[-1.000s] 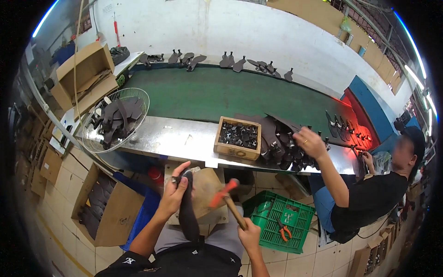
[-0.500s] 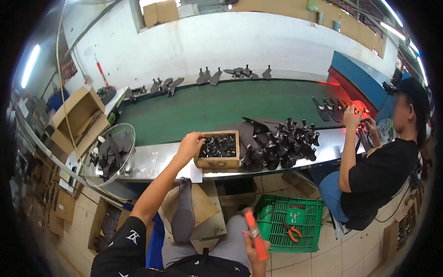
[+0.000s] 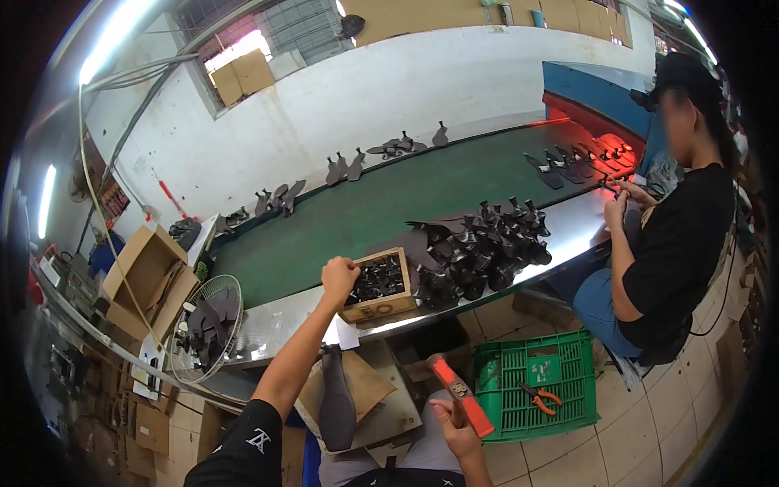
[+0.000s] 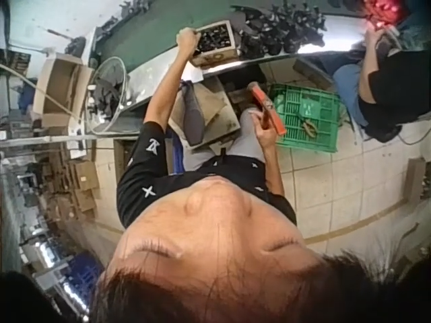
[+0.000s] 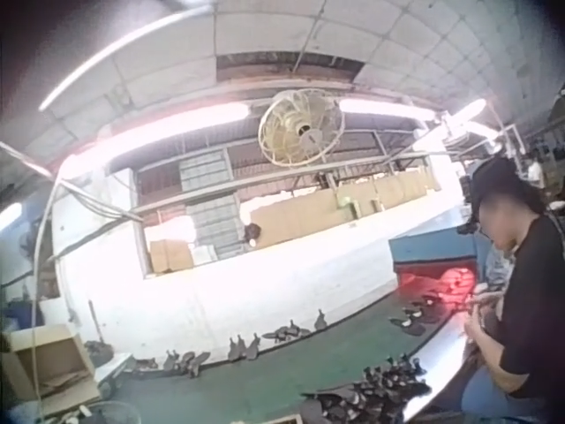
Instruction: The recorder uses a hammer and scissors to assemble and trim shoe upper components at a factory workbench.
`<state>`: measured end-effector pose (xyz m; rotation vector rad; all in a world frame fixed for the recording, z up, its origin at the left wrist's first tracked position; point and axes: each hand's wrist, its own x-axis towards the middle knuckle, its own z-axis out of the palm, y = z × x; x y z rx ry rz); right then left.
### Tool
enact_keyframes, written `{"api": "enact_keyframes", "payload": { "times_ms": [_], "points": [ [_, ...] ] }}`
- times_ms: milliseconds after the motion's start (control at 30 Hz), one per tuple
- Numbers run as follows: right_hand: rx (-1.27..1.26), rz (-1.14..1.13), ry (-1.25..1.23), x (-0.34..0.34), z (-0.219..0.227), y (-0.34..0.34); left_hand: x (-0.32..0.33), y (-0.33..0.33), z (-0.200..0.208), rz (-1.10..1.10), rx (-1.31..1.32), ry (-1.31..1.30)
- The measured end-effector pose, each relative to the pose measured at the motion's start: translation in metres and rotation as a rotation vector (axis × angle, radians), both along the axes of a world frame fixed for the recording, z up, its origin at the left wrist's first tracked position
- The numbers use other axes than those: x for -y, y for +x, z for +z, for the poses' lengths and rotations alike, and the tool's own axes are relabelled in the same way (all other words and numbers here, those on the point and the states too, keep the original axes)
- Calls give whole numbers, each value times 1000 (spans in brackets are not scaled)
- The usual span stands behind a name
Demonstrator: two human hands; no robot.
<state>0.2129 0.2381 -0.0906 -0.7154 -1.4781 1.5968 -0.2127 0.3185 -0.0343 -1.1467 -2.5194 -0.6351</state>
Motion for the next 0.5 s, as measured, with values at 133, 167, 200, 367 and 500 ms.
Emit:
{"api": "enact_keyframes", "payload": {
  "times_ms": [133,167,200,367,500],
  "points": [
    [-22,-16,-31,-3,10,-6,6,10,6,-39,100,169],
    [-37,-6,4,0,14,-7,16,10,9,-141,76,219],
    [-55,11,46,-1,20,-12,26,8,15,-237,49,276],
    [-62,139,-145,-23,69,-31,94,95,77,-876,-565,250],
    [-207,324,-94,-32,106,-69,152,147,111,-1084,-953,218]
  ]
}}
